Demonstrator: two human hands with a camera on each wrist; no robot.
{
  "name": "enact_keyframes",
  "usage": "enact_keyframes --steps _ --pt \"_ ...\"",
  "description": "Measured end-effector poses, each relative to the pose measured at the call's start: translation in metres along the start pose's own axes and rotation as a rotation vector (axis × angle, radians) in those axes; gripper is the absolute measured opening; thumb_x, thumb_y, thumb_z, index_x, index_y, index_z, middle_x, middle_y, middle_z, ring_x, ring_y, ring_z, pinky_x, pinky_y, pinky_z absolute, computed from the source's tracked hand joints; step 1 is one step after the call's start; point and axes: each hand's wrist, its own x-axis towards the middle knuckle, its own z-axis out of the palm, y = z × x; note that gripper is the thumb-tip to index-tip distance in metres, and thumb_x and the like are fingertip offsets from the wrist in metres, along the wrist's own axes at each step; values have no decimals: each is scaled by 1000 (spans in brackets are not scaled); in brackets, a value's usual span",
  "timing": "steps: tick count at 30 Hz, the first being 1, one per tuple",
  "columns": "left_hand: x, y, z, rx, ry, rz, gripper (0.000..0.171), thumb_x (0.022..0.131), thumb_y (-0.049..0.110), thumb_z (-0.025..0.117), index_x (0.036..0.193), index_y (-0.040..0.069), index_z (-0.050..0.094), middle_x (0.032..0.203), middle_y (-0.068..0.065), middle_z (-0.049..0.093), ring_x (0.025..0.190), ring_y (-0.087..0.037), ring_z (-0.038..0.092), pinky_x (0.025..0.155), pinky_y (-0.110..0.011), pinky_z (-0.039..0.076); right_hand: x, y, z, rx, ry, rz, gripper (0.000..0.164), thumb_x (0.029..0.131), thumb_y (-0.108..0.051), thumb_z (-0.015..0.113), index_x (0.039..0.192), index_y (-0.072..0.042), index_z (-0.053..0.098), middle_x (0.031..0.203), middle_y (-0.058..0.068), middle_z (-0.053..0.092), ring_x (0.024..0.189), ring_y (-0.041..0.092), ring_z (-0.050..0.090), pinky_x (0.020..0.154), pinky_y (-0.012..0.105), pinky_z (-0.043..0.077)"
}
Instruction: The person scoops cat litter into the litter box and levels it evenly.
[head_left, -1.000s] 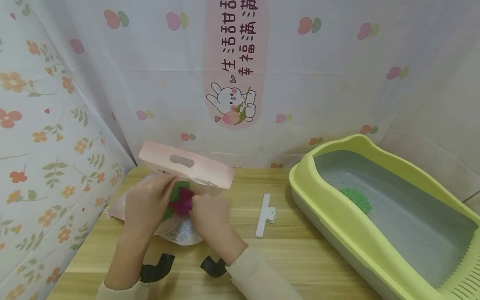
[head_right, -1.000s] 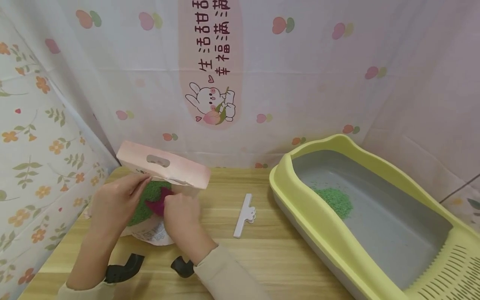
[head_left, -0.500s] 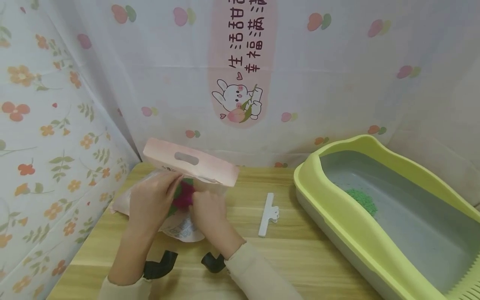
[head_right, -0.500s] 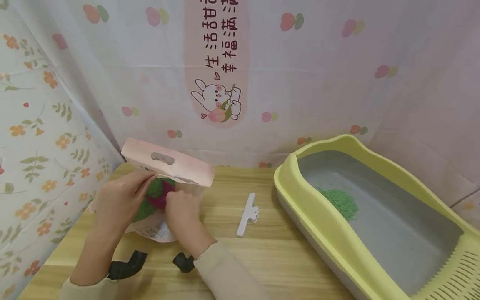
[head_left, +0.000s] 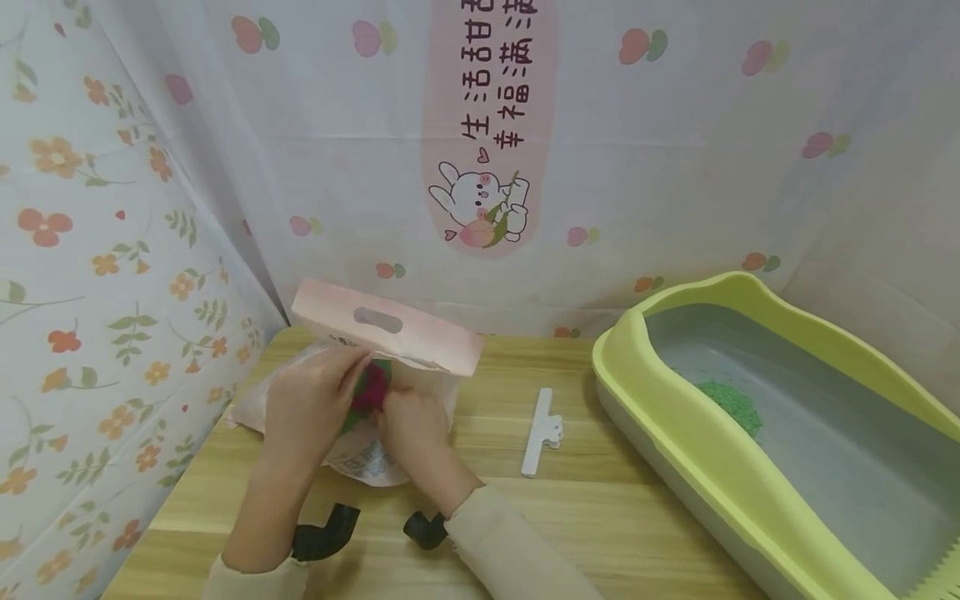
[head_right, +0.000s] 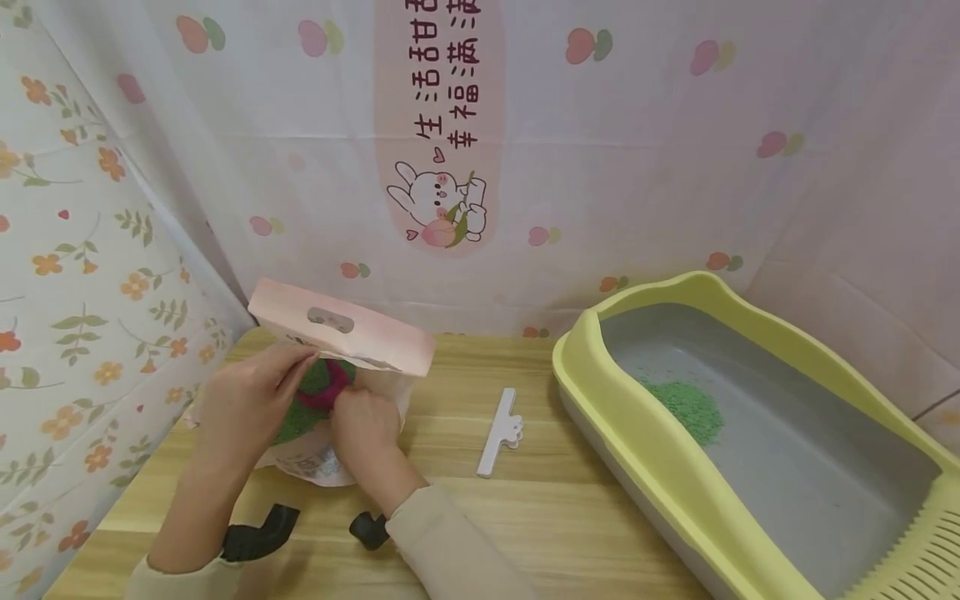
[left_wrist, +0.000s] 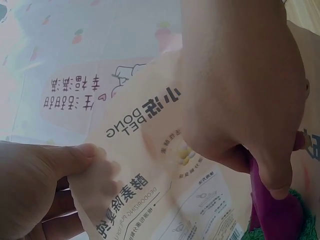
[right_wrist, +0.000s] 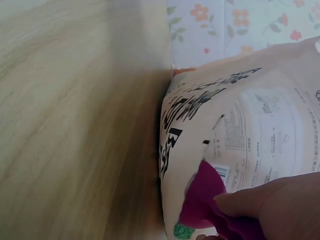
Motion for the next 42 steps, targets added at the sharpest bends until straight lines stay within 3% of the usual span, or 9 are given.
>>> enact_keyframes --steps 6,21,29,34,42 --pt "0 1 0 1 -7 -6 7 84 9 80 89 5 76 74 -10 74 63 -26 69 52 -39 53 2 -4 7 28 -12 20 30 92 -42 72 89 -12 71 77 -2 68 64 16 67 49 30 49" --pt "0 -2 -5 -9 -6 -46 11 84 9 79 94 3 78 84 -12 78 74 -31 75 60 -43 57 1 -2 6 179 -19 44 29 95 -39 70 87 -11 69 77 0 69 68 16 68 51 26 48" --pt "1 0 -3 -8 -3 -55 11 87 11 78 94 3 78 83 -12 78 73 -31 74 57 -43 55 -12 7 5 272 20 69 24 97 -36 67 94 -13 71 80 2 71 70 17 70 48 28 47" --pt "1 3 -2 -7 -15 -84 11 89 12 76 95 3 78 83 -12 77 69 -32 73 54 -43 53 -24 13 0 337 67 31 22 96 -35 69 94 -13 72 76 1 69 64 15 66 48 25 43" --pt "2 4 -3 3 -31 -86 11 89 10 76 96 2 78 83 -14 77 64 -31 71 51 -41 53 -39 25 -14 396 75 -7 19 96 -35 69 92 -16 70 79 -2 68 62 8 55 49 21 36"
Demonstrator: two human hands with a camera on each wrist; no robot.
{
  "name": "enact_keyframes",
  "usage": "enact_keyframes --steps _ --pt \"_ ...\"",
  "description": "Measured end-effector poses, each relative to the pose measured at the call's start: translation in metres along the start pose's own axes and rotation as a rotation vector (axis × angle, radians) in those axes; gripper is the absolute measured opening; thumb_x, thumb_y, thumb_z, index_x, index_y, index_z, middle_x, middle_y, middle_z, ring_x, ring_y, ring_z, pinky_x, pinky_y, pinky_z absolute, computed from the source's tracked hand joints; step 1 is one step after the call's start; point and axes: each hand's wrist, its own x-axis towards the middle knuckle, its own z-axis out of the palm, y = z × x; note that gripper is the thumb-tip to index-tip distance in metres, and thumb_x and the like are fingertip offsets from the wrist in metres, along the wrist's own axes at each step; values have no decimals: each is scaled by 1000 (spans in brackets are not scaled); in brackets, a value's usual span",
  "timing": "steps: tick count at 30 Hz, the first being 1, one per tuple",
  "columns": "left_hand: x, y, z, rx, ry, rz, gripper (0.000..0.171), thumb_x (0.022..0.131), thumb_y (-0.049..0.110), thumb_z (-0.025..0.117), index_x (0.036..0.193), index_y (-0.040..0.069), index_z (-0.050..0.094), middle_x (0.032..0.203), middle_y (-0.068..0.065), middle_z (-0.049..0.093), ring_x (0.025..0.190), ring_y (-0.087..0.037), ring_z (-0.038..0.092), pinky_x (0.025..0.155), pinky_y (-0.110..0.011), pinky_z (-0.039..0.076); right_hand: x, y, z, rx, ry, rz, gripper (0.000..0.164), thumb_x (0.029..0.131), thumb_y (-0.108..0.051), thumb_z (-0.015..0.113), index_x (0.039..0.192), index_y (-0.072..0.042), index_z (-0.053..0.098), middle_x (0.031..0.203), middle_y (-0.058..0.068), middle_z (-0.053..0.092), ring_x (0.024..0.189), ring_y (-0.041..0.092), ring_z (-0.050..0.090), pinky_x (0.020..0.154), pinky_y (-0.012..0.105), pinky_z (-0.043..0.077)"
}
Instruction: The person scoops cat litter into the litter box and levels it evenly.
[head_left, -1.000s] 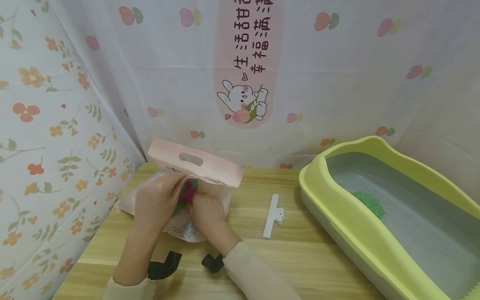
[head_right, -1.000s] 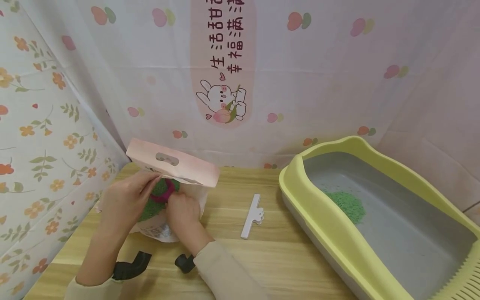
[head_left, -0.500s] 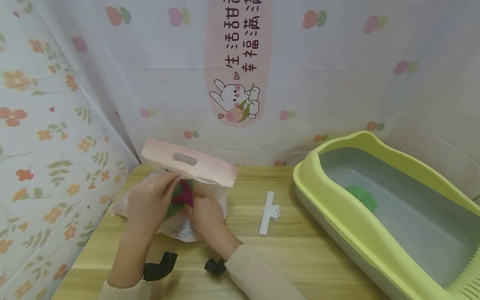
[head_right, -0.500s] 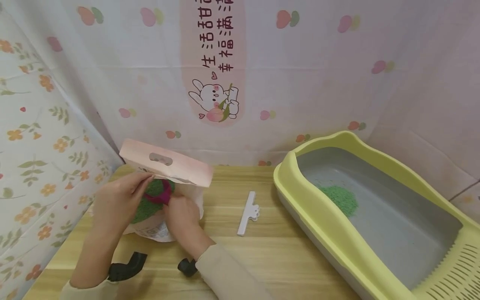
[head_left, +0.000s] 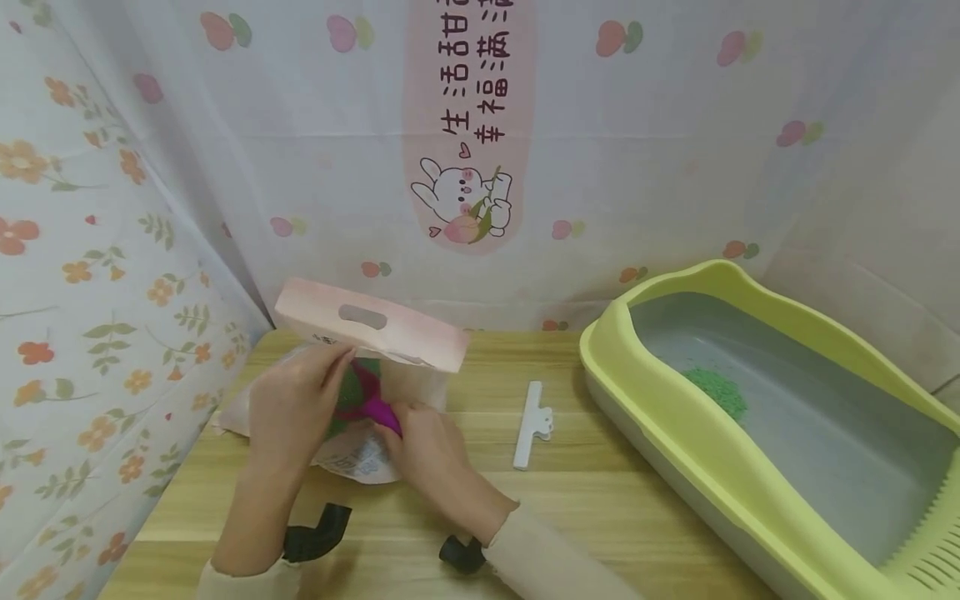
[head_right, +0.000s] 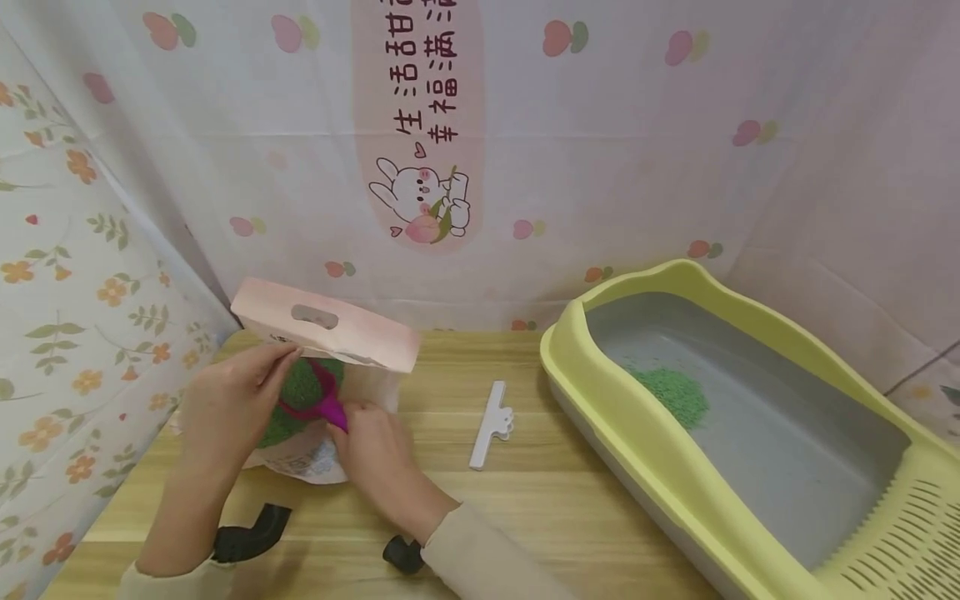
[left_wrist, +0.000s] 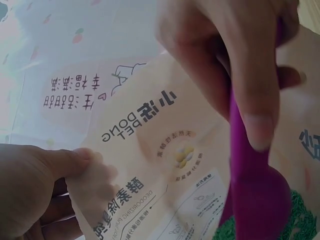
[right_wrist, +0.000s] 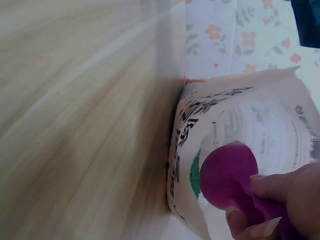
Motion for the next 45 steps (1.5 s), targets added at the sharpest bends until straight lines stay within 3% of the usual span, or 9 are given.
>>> enact_keyframes --steps 5,8,13,18,25,34,39,45 --pt "0 0 0 -10 5 -3 11 89 9 76 96 2 78 83 -14 77 64 -32 71 51 -42 52 -9 9 -13 64 -19 -21 18 96 -36 69 92 -19 67 75 -6 60 59 3 47 49 17 33" --pt "-1 1 0 -16 4 -4 11 89 9 76 97 2 78 84 -14 77 66 -32 72 52 -42 52 -16 14 -20 100 -36 -13 17 95 -35 71 101 -20 71 72 -6 59 58 3 44 49 17 32" --pt "0 0 1 -14 8 -18 11 89 10 76 98 3 78 85 -14 78 69 -33 73 54 -44 53 -27 22 -26 157 -45 -13 28 95 -34 71 119 -21 72 77 -4 65 62 2 45 51 17 34" --pt "0 0 2 -25 1 -21 12 90 10 76 98 3 78 86 -14 78 71 -33 74 55 -44 53 -39 30 -32 171 -46 -23 23 95 -33 71 114 -21 73 77 -4 65 60 2 43 52 16 33" --pt "1 2 0 -23 -19 -47 13 90 11 75 101 3 78 88 -15 78 74 -35 74 57 -45 54 -51 36 -54 182 -69 -16 25 93 -35 73 115 -21 75 94 -5 76 70 4 54 61 17 42" --pt "1 3 -2 -24 -26 -55 14 90 10 76 101 3 78 88 -15 78 73 -34 74 56 -45 54 -67 47 -82 236 -118 26 33 95 -38 71 125 -24 73 103 -7 77 74 2 58 66 17 48" --pt "1 3 -1 -27 -25 -50 13 90 10 76 101 3 78 88 -15 78 73 -34 74 54 -44 52 -77 53 -99 229 -144 66 31 95 -40 69 125 -31 72 98 -14 74 73 2 55 65 18 47" --pt "0 3 0 -20 -16 -35 13 89 10 76 100 4 79 87 -15 78 68 -33 73 51 -42 49 -91 64 -119 214 -136 85 34 94 -46 69 124 -31 72 78 -17 63 63 -1 47 55 18 43"
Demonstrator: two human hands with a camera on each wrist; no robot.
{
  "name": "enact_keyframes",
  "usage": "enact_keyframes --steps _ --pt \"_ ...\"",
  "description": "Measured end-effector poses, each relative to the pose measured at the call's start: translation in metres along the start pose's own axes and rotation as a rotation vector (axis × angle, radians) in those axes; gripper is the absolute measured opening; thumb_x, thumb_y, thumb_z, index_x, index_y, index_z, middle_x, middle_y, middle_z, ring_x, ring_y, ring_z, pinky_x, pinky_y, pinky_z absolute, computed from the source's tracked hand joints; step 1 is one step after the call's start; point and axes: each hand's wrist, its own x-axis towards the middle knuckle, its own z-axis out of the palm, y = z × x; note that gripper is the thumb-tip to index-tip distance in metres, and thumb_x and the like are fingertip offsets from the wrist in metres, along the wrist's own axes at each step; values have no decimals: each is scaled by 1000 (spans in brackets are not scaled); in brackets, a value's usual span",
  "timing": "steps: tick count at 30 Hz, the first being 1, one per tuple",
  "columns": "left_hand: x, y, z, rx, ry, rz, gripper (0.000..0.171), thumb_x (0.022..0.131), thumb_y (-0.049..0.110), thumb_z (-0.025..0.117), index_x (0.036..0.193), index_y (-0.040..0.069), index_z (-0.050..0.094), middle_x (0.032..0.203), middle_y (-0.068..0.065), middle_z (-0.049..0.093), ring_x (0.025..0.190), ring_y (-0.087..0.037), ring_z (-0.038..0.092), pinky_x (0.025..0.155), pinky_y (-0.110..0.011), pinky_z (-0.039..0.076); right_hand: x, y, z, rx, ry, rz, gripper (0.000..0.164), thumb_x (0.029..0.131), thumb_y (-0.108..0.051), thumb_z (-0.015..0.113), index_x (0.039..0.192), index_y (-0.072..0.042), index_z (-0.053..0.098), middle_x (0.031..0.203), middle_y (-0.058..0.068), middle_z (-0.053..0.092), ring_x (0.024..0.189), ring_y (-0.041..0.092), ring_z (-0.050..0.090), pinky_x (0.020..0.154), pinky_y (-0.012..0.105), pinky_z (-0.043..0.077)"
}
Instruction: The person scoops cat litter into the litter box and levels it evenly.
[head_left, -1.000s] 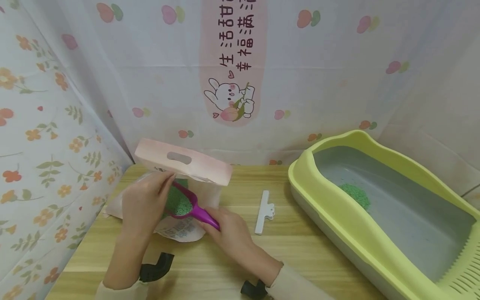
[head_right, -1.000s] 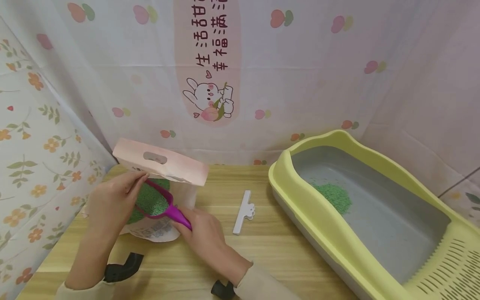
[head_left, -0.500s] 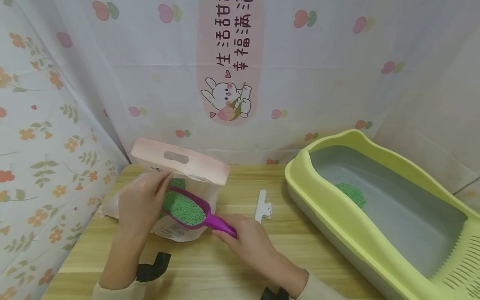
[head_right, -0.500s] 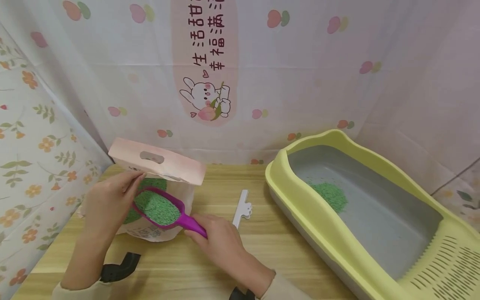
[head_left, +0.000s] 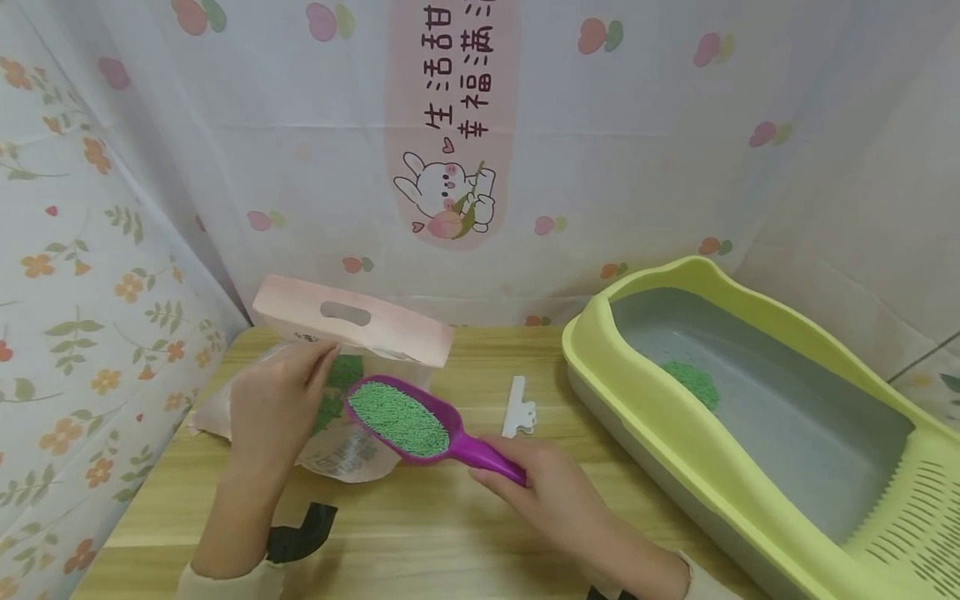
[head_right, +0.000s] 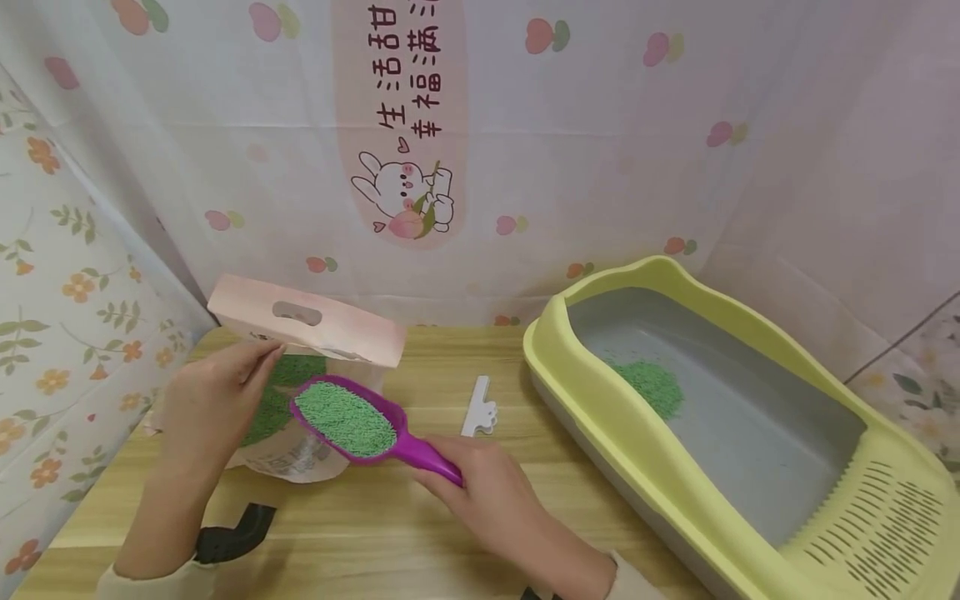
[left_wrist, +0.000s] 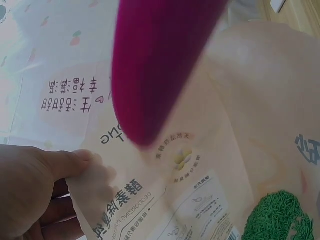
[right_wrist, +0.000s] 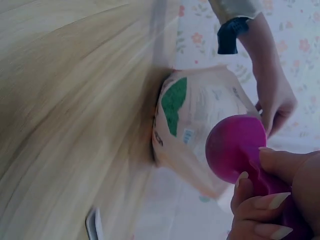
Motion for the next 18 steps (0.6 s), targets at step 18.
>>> enact_keyframes --steps 18 --pt "-3 -3 3 2 2 24 12 89 10 77 97 2 78 79 -14 76 56 -25 65 49 -40 48 -50 20 -77 -78 173 -71 32 88 -25 79 119 -28 74 76 -19 61 59 -6 42 49 18 41"
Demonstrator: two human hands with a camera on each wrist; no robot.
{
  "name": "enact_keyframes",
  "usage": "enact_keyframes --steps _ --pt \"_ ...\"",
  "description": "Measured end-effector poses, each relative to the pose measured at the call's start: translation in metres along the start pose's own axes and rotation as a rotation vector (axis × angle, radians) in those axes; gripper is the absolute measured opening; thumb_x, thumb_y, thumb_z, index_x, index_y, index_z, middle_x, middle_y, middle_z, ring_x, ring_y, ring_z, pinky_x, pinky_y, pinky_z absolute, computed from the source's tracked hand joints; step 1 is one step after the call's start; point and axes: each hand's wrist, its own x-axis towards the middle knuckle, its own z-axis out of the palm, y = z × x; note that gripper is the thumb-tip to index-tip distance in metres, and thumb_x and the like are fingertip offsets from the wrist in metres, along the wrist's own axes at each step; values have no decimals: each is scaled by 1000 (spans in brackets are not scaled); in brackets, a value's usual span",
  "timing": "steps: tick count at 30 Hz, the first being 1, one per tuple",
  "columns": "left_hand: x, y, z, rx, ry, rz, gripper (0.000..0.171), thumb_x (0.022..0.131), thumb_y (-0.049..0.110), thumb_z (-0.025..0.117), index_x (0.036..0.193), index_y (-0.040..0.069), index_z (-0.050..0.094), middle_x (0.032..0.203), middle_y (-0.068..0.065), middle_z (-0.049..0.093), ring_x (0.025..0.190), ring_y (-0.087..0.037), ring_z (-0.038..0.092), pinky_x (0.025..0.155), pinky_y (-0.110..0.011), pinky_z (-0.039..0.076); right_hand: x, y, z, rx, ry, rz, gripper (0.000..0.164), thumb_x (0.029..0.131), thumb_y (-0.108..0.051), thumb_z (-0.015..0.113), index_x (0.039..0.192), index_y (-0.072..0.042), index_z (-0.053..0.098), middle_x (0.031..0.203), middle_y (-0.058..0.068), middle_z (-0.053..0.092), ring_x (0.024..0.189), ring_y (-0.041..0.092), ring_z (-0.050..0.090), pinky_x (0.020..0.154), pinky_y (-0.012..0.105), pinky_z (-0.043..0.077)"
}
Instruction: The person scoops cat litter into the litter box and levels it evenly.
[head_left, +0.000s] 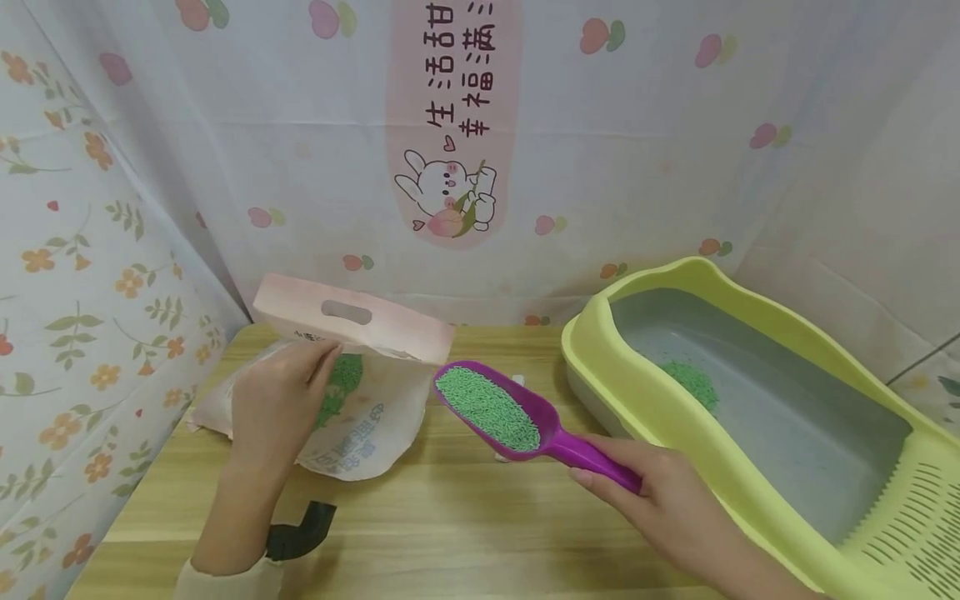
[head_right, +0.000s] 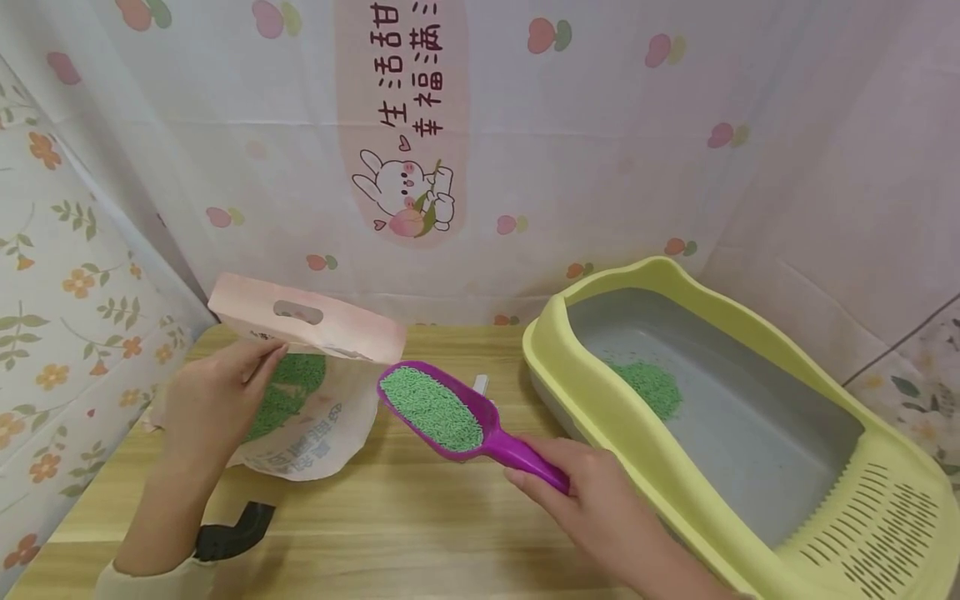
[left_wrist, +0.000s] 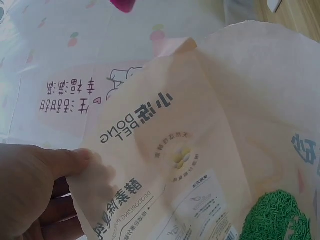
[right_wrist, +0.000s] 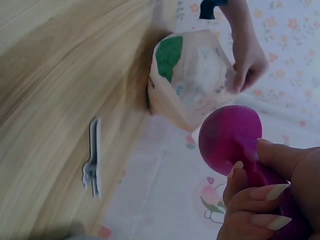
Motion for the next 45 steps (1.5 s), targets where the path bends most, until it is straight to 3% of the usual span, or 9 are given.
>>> enact_keyframes --steps 5,10,19,24,29,34,36,41,45 --pt "-1 0 0 -12 1 -3 12 87 9 78 97 3 79 79 -13 76 58 -25 66 50 -42 49 -9 5 -22 -48 5 44 33 88 -22 79 118 -33 73 72 -19 56 58 -4 41 49 17 38" --pt "0 0 1 -29 2 14 12 86 9 79 97 4 79 79 -11 77 57 -24 66 50 -41 49 -22 16 -48 -140 1 182 35 88 -26 80 121 -35 72 74 -17 58 68 -1 46 57 18 39" --pt "0 1 2 -26 -20 5 14 86 9 79 99 3 79 79 -13 76 53 -21 60 48 -39 47 -36 39 -96 -240 -125 440 49 95 -33 71 139 -14 62 83 -2 61 66 6 44 51 22 36" --pt "-1 1 3 -33 -23 -5 14 86 9 79 98 4 79 77 -12 76 50 -17 52 46 -36 43 -41 46 -112 -329 -65 449 50 94 -33 72 135 -6 64 72 -3 56 57 7 38 47 23 30" --pt "-1 1 4 -29 -8 6 14 85 9 80 98 3 79 79 -12 76 53 -22 61 48 -40 48 -38 53 -129 -362 -46 495 53 98 -34 67 135 4 61 69 0 55 53 11 36 44 24 29" --pt "0 0 2 -17 7 15 13 86 10 79 97 3 78 79 -14 76 58 -29 67 50 -43 49 -39 74 -143 -371 22 417 46 96 -29 70 129 3 65 64 -9 53 51 8 33 43 26 26" --pt "1 -1 1 -11 9 17 13 86 10 79 97 2 78 78 -14 76 59 -30 67 50 -43 49 -40 87 -148 -362 35 389 40 96 -27 71 130 -6 68 63 -12 52 48 7 32 41 26 25" --pt "2 -2 -1 -7 -3 13 13 87 10 78 96 2 78 74 -14 74 53 -27 62 47 -41 45 -40 113 -160 -365 -37 438 41 100 -32 65 133 -8 65 64 -8 49 47 9 34 40 27 27" --pt "1 -3 -1 -10 -13 7 13 88 11 77 96 1 77 73 -15 73 52 -26 61 46 -40 44 -40 129 -165 -371 -90 466 46 101 -35 63 130 0 64 67 -5 50 49 11 34 42 28 28"
